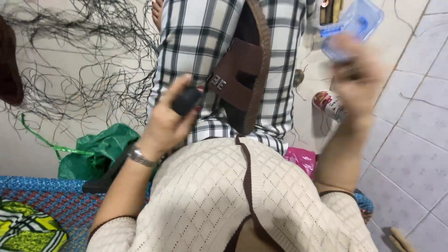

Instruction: Hand-sewing a brown leather sandal strap using an awl and black thread while sitting on the floor.

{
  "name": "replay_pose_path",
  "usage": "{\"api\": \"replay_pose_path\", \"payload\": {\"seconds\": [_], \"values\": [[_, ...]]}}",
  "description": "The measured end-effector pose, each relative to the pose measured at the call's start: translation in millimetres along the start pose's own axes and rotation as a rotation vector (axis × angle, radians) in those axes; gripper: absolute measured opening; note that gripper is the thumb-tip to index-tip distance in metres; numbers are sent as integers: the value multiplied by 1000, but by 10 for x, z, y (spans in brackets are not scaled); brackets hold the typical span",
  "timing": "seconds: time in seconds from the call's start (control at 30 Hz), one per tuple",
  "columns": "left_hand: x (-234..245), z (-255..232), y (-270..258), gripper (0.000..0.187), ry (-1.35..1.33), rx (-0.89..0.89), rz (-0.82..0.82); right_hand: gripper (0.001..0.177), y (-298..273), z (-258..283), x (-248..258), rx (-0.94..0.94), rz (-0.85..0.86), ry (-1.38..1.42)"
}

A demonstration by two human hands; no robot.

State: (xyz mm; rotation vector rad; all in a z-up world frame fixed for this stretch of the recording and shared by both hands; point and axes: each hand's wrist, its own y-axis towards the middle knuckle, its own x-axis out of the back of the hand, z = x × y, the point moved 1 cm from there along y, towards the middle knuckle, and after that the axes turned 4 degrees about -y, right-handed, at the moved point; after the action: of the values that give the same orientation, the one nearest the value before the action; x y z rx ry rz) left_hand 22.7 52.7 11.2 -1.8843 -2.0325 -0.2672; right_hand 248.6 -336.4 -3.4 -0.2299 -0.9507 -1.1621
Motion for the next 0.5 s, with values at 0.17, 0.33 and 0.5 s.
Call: {"api": "replay_pose_path", "payload": {"seconds": [0.17, 0.33, 0.5], "values": [[-62, -100, -89, 18, 106, 77, -53, 15, 152, 1055, -472, 27, 402, 424], [-206, -120, -56, 26, -394, 341, 227, 11, -11, 914, -559, -51, 538, 797], [-292, -173, 122, 16, -565, 184, 240, 13, 66, 419, -778, -289, 346, 812]]}}
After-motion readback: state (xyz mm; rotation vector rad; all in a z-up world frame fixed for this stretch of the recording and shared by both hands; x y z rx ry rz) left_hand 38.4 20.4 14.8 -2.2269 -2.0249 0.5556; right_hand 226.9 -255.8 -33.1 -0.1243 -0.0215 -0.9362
